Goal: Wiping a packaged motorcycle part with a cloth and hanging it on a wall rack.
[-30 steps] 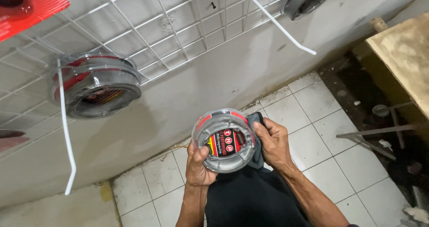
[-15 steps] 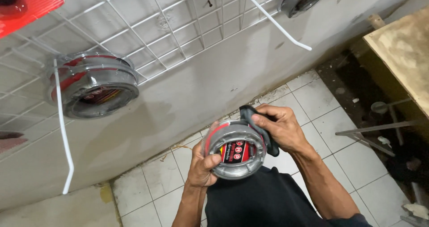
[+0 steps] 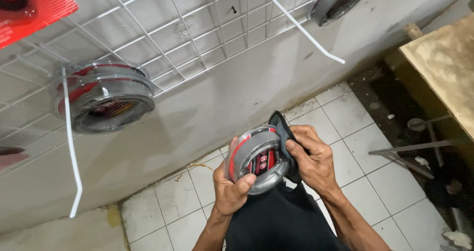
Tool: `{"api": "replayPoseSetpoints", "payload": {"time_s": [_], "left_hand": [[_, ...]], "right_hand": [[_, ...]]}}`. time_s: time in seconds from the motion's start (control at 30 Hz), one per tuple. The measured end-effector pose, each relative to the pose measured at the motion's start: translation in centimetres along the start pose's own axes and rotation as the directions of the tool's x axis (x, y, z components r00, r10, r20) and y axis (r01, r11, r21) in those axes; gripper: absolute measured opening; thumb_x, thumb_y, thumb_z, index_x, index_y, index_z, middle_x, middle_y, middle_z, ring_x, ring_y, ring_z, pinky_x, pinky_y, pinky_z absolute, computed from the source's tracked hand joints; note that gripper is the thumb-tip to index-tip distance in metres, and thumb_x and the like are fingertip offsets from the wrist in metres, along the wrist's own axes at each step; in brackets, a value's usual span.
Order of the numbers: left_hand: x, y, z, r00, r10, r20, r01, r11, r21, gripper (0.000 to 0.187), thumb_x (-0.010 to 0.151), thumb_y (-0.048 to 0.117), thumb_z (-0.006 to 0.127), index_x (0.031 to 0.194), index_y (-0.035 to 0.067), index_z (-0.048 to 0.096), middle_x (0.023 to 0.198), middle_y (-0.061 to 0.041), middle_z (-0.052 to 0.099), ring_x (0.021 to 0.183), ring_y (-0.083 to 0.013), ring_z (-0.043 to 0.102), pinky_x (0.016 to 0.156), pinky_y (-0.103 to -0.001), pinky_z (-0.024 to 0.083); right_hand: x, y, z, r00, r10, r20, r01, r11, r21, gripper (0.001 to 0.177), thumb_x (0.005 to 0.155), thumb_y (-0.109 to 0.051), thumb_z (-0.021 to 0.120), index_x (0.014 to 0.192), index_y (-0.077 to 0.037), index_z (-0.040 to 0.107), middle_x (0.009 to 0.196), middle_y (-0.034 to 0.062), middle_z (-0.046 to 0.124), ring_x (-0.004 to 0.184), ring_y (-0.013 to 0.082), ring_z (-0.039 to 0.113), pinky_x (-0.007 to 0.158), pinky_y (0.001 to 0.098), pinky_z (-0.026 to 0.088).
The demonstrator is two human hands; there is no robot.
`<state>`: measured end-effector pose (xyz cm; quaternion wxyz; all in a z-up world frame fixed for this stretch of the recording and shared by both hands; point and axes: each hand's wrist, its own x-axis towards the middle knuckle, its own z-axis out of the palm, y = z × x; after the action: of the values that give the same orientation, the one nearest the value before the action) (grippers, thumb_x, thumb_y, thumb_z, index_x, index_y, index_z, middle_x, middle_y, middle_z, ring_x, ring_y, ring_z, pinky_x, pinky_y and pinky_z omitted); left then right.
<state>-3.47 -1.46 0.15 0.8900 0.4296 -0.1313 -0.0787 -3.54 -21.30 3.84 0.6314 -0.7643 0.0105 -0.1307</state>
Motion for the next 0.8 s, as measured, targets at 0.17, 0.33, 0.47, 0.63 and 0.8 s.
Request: {"api": "replayPoseSetpoints", "payload": {"time_s": [0.17,0.33,0.47,0.63,0.8], "left_hand": [[0.1,0.7,0.6,0.993,-0.115,-0.023,0.117,0.97,0.213,0.083,0.079,0.015,0.073,0.151,-0.008,0.039,0.135,-0.02,0.065,0.121,-0.0265,0.062,0.112,-0.039,0.043],[-0.3,0.9,0.2,0.995,-0.095,-0.04,0.1,0.988,0.119,0.083,0.078,0.012,0.073,0.151,-0.008,0.039,0.138,-0.022,0.062,0.123,-0.0291,0.062,0.112,-0.041,0.043],[0.0,1.4,0.2,0.992,-0.111,-0.055,0.122,0.957,0.264,0.083,0.077,0.016,0.074,0.15,-0.008,0.041,0.138,-0.022,0.064,0.126,-0.0295,0.062,0.113,-0.04,0.043],[0.5,2.3,0.7,0.977,-0.21,0.018,0.197,0.938,0.284,0.082,0.078,0.013,0.073,0.151,-0.005,0.042,0.139,-0.018,0.063,0.125,-0.0248,0.06,0.11,-0.036,0.044],[0.3,2.2,0.0,0.982,-0.185,0.024,0.168,0.933,0.317,0.083,0.079,0.014,0.073,0.151,-0.007,0.037,0.141,-0.025,0.061,0.126,-0.0319,0.063,0.11,-0.041,0.048]], "right_hand": [[1.1,-2.6,0.8,0.931,-0.361,0.047,0.363,0.908,-0.211,0.024,0.082,0.002,0.071,0.104,-0.007,0.076,0.106,0.0043,0.069,0.098,0.0175,0.054,0.091,0.0306,0.045],[1.5,-0.2,-0.3,0.942,-0.326,0.073,0.332,0.939,-0.087,0.022,0.082,-0.001,0.072,0.102,-0.008,0.077,0.098,0.0042,0.073,0.095,0.0155,0.053,0.092,0.0309,0.043],[1.8,-0.3,-0.4,0.952,-0.293,0.083,0.302,0.945,-0.128,0.016,0.079,0.001,0.073,0.093,-0.003,0.077,0.093,0.0056,0.072,0.088,0.0154,0.054,0.082,0.028,0.047],[2.3,-1.5,-0.3,0.856,-0.453,0.25,0.505,0.838,-0.209,0.031,0.07,0.001,0.076,0.099,-0.01,0.078,0.1,0.0023,0.072,0.094,0.0192,0.058,0.093,0.0342,0.047],[2.2,2.0,-1.5,0.904,-0.316,0.287,0.371,0.914,-0.163,0.027,0.083,-0.005,0.07,0.109,-0.008,0.075,0.113,0.006,0.074,0.104,0.0178,0.057,0.095,0.0332,0.049]]}}
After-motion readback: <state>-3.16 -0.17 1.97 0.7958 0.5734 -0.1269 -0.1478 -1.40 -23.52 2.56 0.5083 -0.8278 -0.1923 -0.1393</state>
